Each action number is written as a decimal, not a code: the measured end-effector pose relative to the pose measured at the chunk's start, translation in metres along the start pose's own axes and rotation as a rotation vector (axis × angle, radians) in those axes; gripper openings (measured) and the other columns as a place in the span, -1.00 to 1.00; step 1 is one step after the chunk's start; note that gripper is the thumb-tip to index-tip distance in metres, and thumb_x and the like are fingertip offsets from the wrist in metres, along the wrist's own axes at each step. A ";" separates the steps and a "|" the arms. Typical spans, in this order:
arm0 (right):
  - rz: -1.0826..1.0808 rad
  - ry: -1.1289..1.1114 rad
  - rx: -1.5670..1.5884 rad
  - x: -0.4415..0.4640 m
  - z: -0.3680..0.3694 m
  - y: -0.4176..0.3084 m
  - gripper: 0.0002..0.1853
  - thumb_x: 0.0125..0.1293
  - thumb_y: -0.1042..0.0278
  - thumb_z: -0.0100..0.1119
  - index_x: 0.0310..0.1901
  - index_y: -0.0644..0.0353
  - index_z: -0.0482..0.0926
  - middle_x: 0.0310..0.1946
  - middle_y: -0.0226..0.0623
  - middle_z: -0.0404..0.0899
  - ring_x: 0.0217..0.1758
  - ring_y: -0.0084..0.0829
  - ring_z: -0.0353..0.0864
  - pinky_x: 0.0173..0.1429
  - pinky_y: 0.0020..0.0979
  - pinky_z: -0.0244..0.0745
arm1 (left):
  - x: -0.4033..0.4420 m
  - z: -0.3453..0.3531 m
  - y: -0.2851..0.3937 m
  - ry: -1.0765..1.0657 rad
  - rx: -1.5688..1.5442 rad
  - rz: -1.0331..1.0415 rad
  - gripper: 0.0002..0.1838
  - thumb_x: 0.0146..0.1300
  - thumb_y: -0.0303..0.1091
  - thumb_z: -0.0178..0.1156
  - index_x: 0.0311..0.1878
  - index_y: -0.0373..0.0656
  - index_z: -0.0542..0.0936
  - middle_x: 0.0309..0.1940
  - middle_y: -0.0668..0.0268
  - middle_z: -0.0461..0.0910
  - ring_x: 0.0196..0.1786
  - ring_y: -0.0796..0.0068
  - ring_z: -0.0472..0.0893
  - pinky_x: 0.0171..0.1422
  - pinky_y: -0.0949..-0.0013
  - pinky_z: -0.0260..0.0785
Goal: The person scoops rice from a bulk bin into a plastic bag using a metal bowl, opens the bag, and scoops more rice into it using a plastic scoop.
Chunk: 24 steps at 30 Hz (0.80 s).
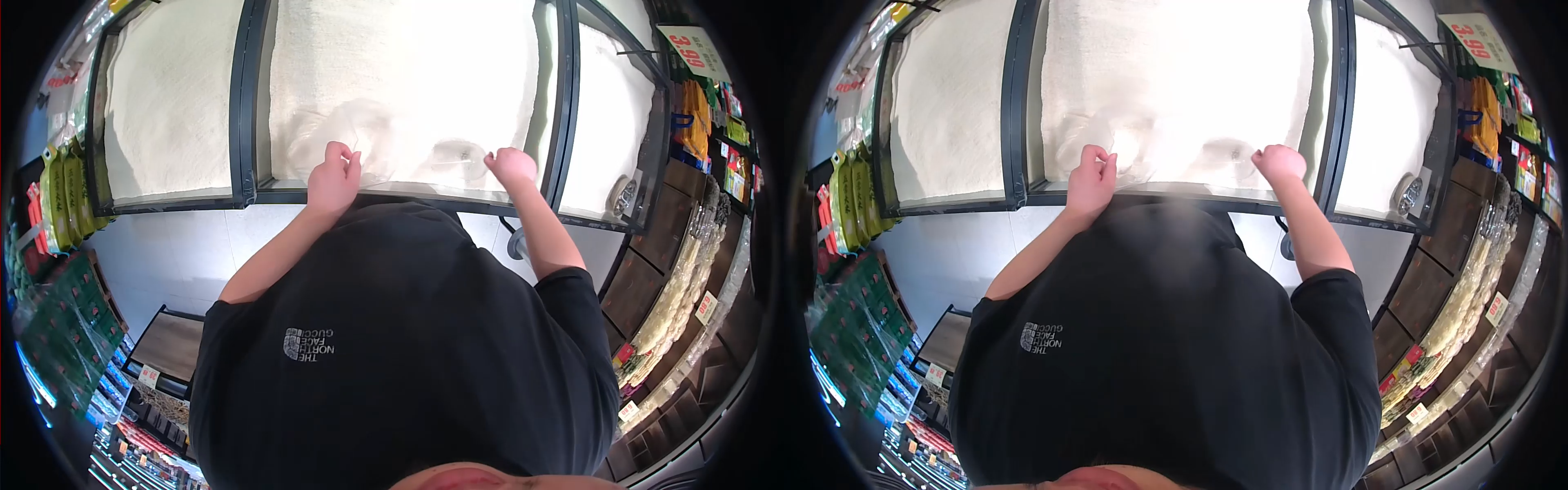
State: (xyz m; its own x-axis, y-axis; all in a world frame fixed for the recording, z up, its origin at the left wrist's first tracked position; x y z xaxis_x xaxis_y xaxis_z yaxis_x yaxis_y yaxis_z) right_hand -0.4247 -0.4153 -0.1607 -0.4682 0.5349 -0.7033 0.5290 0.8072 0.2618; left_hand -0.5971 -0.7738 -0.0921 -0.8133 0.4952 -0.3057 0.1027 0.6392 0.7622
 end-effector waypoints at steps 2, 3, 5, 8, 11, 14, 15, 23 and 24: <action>-0.083 0.010 0.072 0.016 0.024 -0.032 -0.45 0.45 -0.16 -0.07 -0.13 0.10 0.80 -0.11 -0.17 0.79 -0.03 -0.13 0.78 0.04 -0.10 0.68 | -0.002 0.000 0.001 -0.003 0.050 -0.050 -0.75 0.51 -0.22 0.16 -0.06 -0.14 0.34 -0.70 0.19 0.49 -0.58 0.03 0.56 -0.44 0.01 0.32; -0.147 0.017 0.099 0.025 0.036 -0.052 -0.47 0.44 -0.13 -0.07 -0.14 0.09 0.81 -0.11 -0.18 0.79 -0.02 -0.15 0.78 0.05 -0.11 0.68 | -0.003 -0.001 0.001 -0.008 0.061 -0.071 -0.75 0.51 -0.22 0.16 -0.06 -0.14 0.34 -0.70 0.19 0.49 -0.58 0.03 0.56 -0.43 0.01 0.32; -0.265 0.004 0.111 0.031 0.050 -0.092 -0.50 0.42 -0.09 -0.07 -0.15 0.08 0.81 -0.12 -0.17 0.79 -0.02 -0.17 0.78 0.07 -0.13 0.67 | -0.005 -0.001 0.000 -0.002 0.091 -0.109 -0.75 0.51 -0.22 0.17 -0.05 -0.14 0.35 -0.71 0.20 0.49 -0.59 0.05 0.55 -0.43 0.01 0.31; -0.281 -0.046 0.211 0.040 0.063 -0.118 -0.51 0.40 -0.07 -0.06 -0.18 0.08 0.81 -0.13 -0.16 0.79 -0.03 -0.16 0.78 0.07 -0.12 0.66 | -0.007 -0.002 0.000 0.015 0.123 -0.165 -0.75 0.51 -0.23 0.18 -0.07 -0.15 0.35 -0.71 0.20 0.46 -0.61 0.14 0.50 -0.43 0.06 0.27; -0.344 0.018 0.286 0.043 0.069 -0.107 -0.51 0.34 -0.13 0.00 -0.23 0.06 0.80 -0.17 -0.15 0.78 -0.08 -0.12 0.77 0.04 -0.09 0.65 | -0.008 -0.005 0.003 0.025 0.125 -0.201 -0.76 0.52 -0.24 0.18 -0.10 -0.16 0.36 -0.72 0.21 0.44 -0.64 0.29 0.42 -0.43 0.14 0.22; -0.320 0.048 0.327 0.052 0.081 -0.077 -0.52 0.30 -0.18 0.04 -0.25 0.03 0.80 -0.22 -0.15 0.78 -0.11 -0.10 0.77 0.02 -0.09 0.65 | -0.007 -0.007 0.003 0.045 0.133 -0.169 -0.76 0.51 -0.24 0.18 -0.10 -0.15 0.36 -0.72 0.22 0.44 -0.64 0.24 0.44 -0.45 0.12 0.23; -0.297 0.050 0.339 0.054 0.084 -0.064 -0.52 0.29 -0.19 0.06 -0.26 0.02 0.80 -0.25 -0.15 0.78 -0.12 -0.10 0.77 0.02 -0.09 0.65 | -0.007 -0.007 0.004 0.046 0.134 -0.163 -0.76 0.50 -0.24 0.19 -0.10 -0.15 0.36 -0.72 0.22 0.45 -0.64 0.18 0.47 -0.45 0.10 0.25; -0.121 0.290 0.458 0.017 0.005 0.029 -0.60 0.27 -0.08 0.15 -0.33 0.07 0.78 -0.35 -0.13 0.74 -0.23 -0.05 0.74 -0.06 -0.10 0.64 | 0.003 0.002 0.001 0.035 0.020 -0.050 -0.74 0.50 -0.21 0.18 -0.10 -0.15 0.35 -0.68 0.18 0.54 -0.57 0.04 0.59 -0.44 0.03 0.33; -0.118 0.318 0.473 0.012 -0.009 0.032 -0.61 0.28 -0.06 0.16 -0.34 0.09 0.78 -0.35 -0.12 0.74 -0.23 -0.04 0.74 -0.07 -0.10 0.64 | 0.004 0.003 0.001 0.029 0.015 -0.037 -0.74 0.50 -0.20 0.18 -0.10 -0.15 0.34 -0.67 0.18 0.54 -0.57 0.03 0.59 -0.44 0.02 0.34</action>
State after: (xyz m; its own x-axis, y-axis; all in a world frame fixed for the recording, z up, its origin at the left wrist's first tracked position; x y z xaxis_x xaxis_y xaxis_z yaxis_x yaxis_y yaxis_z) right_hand -0.4193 -0.3811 -0.1548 -0.6941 0.5556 -0.4578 0.6847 0.7059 -0.1813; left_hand -0.5980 -0.7693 -0.0946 -0.8328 0.4541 -0.3166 0.0809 0.6656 0.7419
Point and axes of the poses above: each hand's wrist, its own x-axis towards the middle knuckle, its own z-axis out of the palm, y = z × x, the point moved 8 cm from there along x, towards the middle knuckle
